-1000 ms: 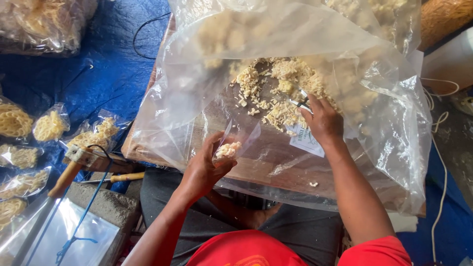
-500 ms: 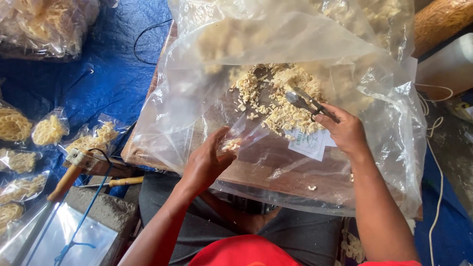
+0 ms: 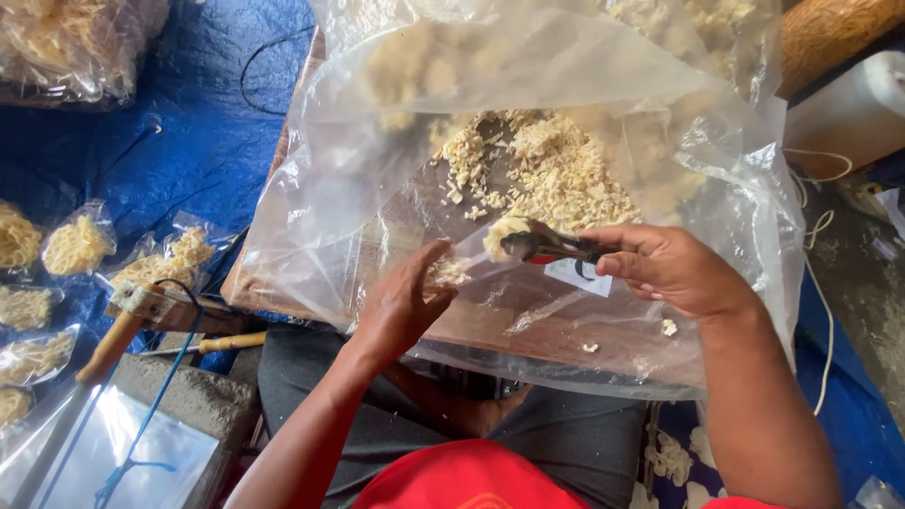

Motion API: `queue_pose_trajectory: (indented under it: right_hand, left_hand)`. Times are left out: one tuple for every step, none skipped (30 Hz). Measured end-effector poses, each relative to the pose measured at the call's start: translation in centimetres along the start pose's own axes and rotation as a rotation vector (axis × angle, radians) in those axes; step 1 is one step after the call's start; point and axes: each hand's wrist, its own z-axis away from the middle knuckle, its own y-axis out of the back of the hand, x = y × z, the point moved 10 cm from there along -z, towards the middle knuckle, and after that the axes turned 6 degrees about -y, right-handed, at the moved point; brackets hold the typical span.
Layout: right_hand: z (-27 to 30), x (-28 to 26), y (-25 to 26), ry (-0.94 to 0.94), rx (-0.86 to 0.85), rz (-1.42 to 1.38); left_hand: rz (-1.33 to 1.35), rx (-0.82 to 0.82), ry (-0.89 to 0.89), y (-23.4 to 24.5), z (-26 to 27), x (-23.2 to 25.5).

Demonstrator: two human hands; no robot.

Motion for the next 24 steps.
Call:
queue_pose_trajectory:
  right_hand:
    - [0.2,-0.8,-0.5,-0.043,-0.016,0.035]
    - [0.4,-1.6,-0.9,-0.085,-0.033,0.071]
    - [0.7,-1.8,-0.7,-0.084,-0.027,0.062]
    - [1.1,-2.9,-0.7,0.007,-0.045,0.113]
    - [1.6,-4.0,-0.8,0.097,-0.06,0.165]
    - [1.9,-3.7,-0.2,0.097,-0.053,0.156]
    - [2.6,-4.2,0.6,0.184,-0.029,0.146]
    - [3.4,-4.6,1.4,0.271,-0.004,0.136]
    - [3.6,-4.1,1.5,0.266,0.01,0.133]
    - [3.8,-3.5,2.7,0.226,0.19,0.362]
    - [4.0,-3.2,3.8,0.177,0.363,0.594]
    - [3.8,-1.5,4.1,0.17,0.37,0.595]
    - [3.5,0.4,5.2,0.065,0.474,0.776]
    - [3.5,2.1,6.4,-0.044,0.578,0.956]
    - [3.8,3.8,6.7,-0.051,0.582,0.945]
    - [4.5,5.8,7.9,-0.143,0.664,0.913]
    - [4.9,7.3,9.5,-0.219,0.767,0.87]
    - [4.9,8.4,9.7,-0.21,0.791,0.851]
    - [5.3,10.0,10.2,-0.263,0.831,0.818]
    - [5.5,11.7,10.6,-0.317,0.87,0.783]
    - [4.9,12.3,10.5,-0.332,0.87,0.78]
    - [4.0,11.7,9.9,-0.168,0.88,0.754]
    - [3.0,11.0,8.9,-0.001,0.877,0.725]
    - [1.9,11.4,9.1,-0.013,0.866,0.722]
  left_hand:
    - [0.048,-0.008,-0.014,0.2,0.0,0.9]
    - [0.096,-0.015,-0.029,0.5,0.0,1.8]
    - [0.091,-0.024,-0.032,0.2,0.4,1.6]
    - [0.272,-0.018,-0.053,0.0,0.7,1.7]
    - [0.453,-0.015,-0.073,-0.1,1.0,1.7]
    - [0.449,-0.025,-0.074,0.0,1.1,1.4]
    - [0.713,0.002,-0.053,0.1,1.1,0.9]
    - [0.977,0.029,-0.027,0.2,1.1,0.4]
    - [0.982,0.014,-0.027,-0.1,1.4,0.3]
    - [0.871,0.063,0.032,0.0,1.7,-0.7]
    - [0.76,0.117,0.091,0.3,2.2,-1.7]
    - [0.765,0.108,0.091,0.2,2.4,-1.7]
    - [0.826,0.098,0.125,-0.1,2.6,-1.8]
    - [0.886,0.087,0.159,-0.4,2.8,-1.9]
    - [0.88,0.076,0.161,-0.7,3.4,-2.4]
    - [0.941,0.109,0.178,-0.9,4.0,-2.9]
    - [0.995,0.135,0.169,-0.7,3.4,-3.3]
    - [0.981,0.118,0.146,-0.7,3.2,-3.1]
    - [0.962,0.134,0.178,-0.9,3.6,-3.5]
    - [0.943,0.15,0.209,-1.1,4.0,-4.0]
    - [0.944,0.139,0.22,-1.4,3.9,-3.8]
    - [0.928,0.116,0.234,-1.8,3.8,-3.8]
    - [0.909,0.104,0.253,-1.9,4.1,-3.8]
    - [0.907,0.103,0.269,-2.1,4.4,-3.8]
